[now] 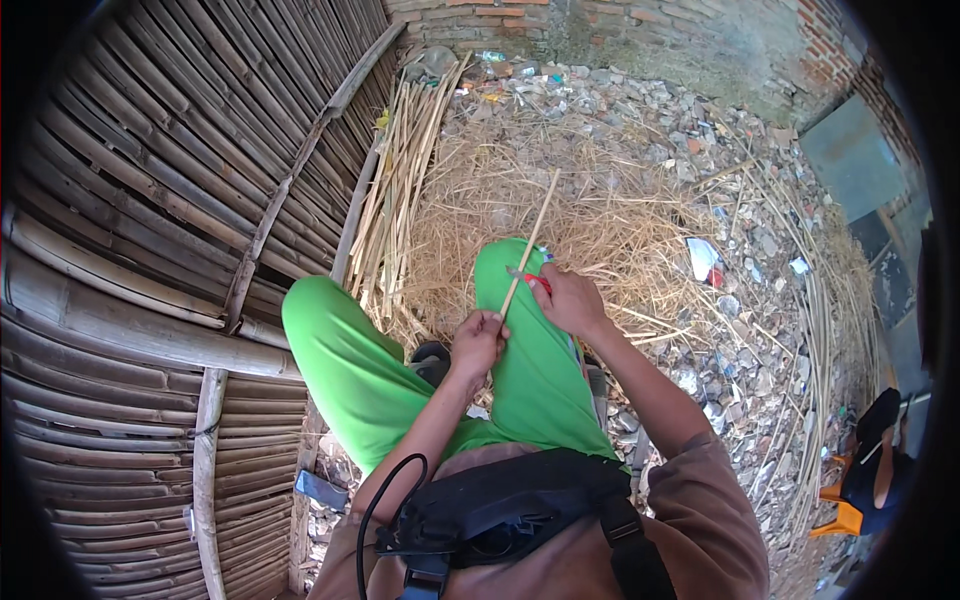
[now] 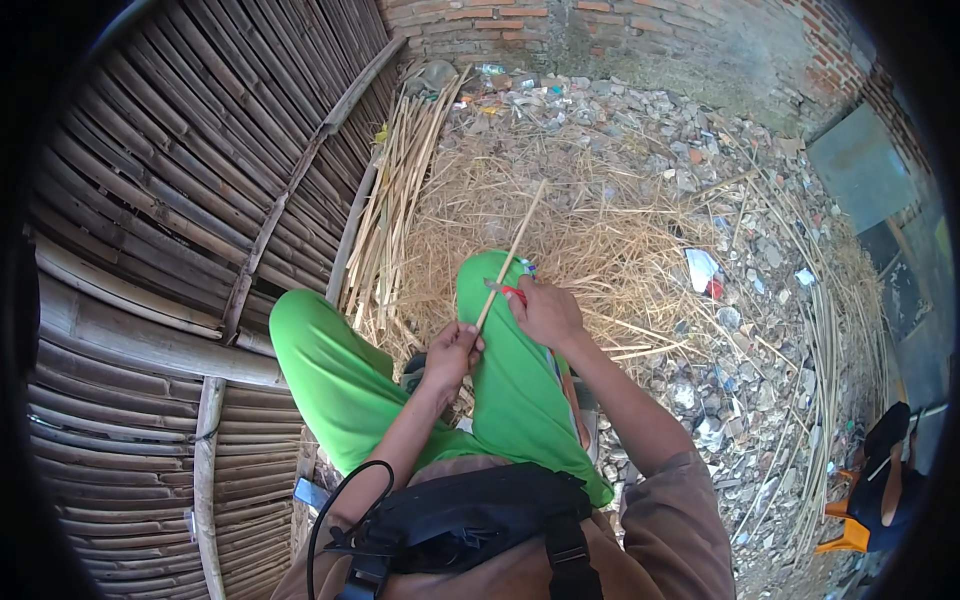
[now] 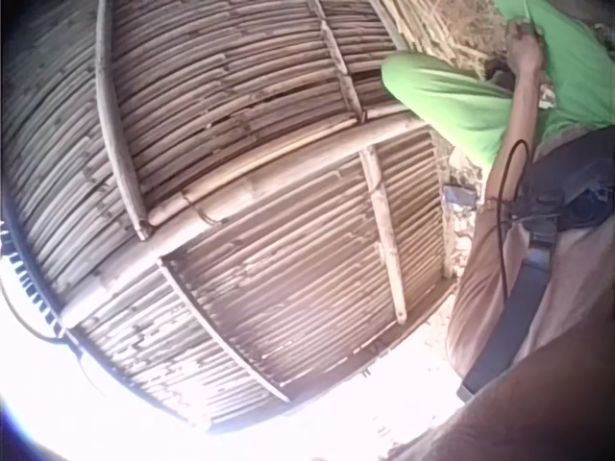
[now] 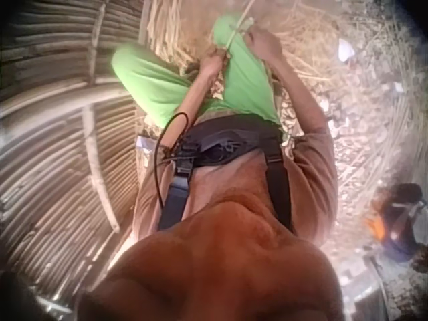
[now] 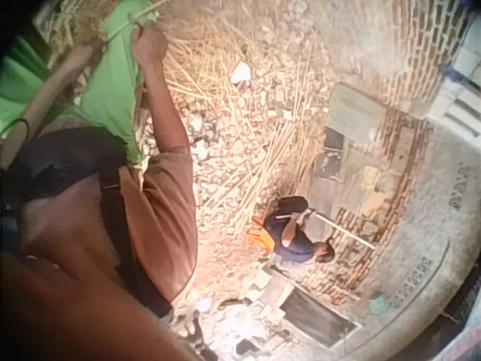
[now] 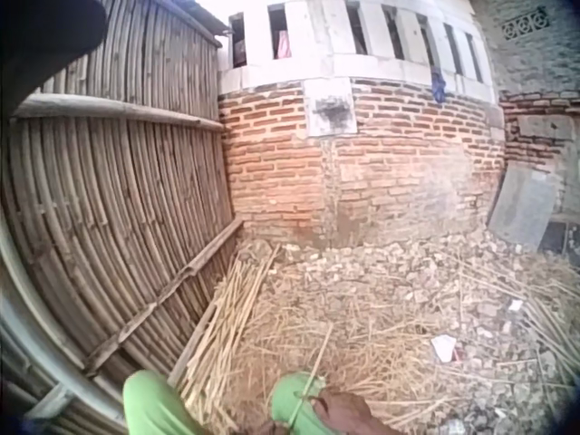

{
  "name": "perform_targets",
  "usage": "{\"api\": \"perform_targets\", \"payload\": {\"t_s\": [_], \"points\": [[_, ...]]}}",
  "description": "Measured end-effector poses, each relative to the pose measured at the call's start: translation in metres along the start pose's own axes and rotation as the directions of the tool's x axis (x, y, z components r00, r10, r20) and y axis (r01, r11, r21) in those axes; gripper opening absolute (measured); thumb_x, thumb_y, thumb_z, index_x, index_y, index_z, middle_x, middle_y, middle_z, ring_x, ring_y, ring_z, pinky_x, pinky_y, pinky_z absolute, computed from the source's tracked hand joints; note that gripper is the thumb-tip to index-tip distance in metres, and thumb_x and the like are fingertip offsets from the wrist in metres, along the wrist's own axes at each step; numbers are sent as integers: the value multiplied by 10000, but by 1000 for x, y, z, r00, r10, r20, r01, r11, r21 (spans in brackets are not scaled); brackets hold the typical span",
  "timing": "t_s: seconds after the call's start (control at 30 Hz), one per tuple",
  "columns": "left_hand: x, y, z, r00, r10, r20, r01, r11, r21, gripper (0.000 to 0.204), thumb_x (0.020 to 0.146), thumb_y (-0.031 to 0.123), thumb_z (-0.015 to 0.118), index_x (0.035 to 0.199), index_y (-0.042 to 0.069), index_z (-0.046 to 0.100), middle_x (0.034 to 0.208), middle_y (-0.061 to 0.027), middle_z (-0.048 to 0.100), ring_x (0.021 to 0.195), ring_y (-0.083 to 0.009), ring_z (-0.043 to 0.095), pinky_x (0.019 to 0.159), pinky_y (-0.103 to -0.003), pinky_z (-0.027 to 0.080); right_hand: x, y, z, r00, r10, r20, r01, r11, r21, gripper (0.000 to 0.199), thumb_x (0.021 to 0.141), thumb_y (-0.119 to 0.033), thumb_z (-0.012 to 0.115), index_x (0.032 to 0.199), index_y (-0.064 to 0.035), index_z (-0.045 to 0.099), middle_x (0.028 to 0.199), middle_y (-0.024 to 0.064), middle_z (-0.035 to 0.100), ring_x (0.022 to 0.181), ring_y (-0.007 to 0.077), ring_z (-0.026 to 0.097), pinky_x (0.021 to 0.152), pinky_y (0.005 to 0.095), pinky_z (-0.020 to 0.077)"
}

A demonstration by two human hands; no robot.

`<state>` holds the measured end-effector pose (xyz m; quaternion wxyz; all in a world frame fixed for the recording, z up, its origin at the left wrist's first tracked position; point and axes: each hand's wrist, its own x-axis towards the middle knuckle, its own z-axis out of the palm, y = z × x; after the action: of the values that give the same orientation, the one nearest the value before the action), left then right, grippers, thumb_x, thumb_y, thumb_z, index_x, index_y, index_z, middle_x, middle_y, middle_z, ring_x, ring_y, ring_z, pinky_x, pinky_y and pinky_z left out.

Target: The person uses a utility knife to shave thin layers off a long bamboo stick by hand while seated.

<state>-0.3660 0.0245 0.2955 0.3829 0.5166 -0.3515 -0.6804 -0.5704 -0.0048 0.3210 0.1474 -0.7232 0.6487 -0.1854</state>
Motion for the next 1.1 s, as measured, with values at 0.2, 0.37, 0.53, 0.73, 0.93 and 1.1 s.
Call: {"api": "perform_targets", "payload": {"t_s": [0.2, 0.37, 0.53, 0.73, 0.93, 1.1], "points": [[33, -8, 9, 988, 149, -39, -140, 974, 179, 154, 1068, 181, 508, 957, 98, 573, 739, 29, 542, 553, -57, 423, 487, -230, 339, 2, 10, -2, 1000, -21, 22, 22, 999, -23, 355, 993, -403, 535, 1009, -51, 575, 785, 218, 694, 740, 427, 694, 669, 555, 539], [27, -11, 0, 963, 266, -31, -240, 907, 345, 188, 1070, 190, 492, 942, 75, 566, 738, 21, 541, 598, -83, 447, 549, -260, 382, -2, 9, 3, 997, -65, 37, 64, 998, 21, 334, 984, -430, 552, 980, -100, 603, 748, 211, 678, 724, 417, 689, 651, 541, 540], [-2, -2, -10, 938, 345, -38, -264, 780, 567, 210, 1062, 196, 499, 941, 42, 574, 717, 0, 530, 639, -118, 472, 604, -318, 423, 6, 9, 13, 999, -45, 25, 44, 998, 41, 323, 980, -450, 554, 967, -133, 616, 743, 195, 676, 728, 414, 689, 646, 536, 541], [-31, -16, -45, 939, 343, -12, -281, 789, 546, 195, 1072, 179, 503, 945, 49, 573, 705, 21, 501, 620, -74, 416, 559, -277, 384, 12, 5, 16, 997, -27, 73, 25, 999, 28, 326, 978, -452, 548, 994, -136, 627, 796, 201, 691, 774, 419, 695, 680, 554, 543], [-82, -22, -77, 964, 267, 1, -240, 866, 440, 179, 1081, 180, 508, 970, 60, 582, 706, 49, 474, 589, -44, 389, 524, -231, 325, 8, 6, 4, 995, 27, 101, -30, 999, 25, 328, 982, -443, 540, 1020, -129, 628, 835, 206, 701, 806, 421, 698, 716, 551, 544], [-134, -19, -111, 982, 185, -37, -159, 920, 358, 165, 1075, 160, 513, 989, 45, 593, 704, 35, 512, 633, -53, 430, 564, -256, 371, 10, 7, 7, 994, 31, 108, -35, 999, 33, 334, 983, -444, 535, 1023, -125, 624, 845, 198, 705, 810, 418, 697, 730, 546, 544]]}}
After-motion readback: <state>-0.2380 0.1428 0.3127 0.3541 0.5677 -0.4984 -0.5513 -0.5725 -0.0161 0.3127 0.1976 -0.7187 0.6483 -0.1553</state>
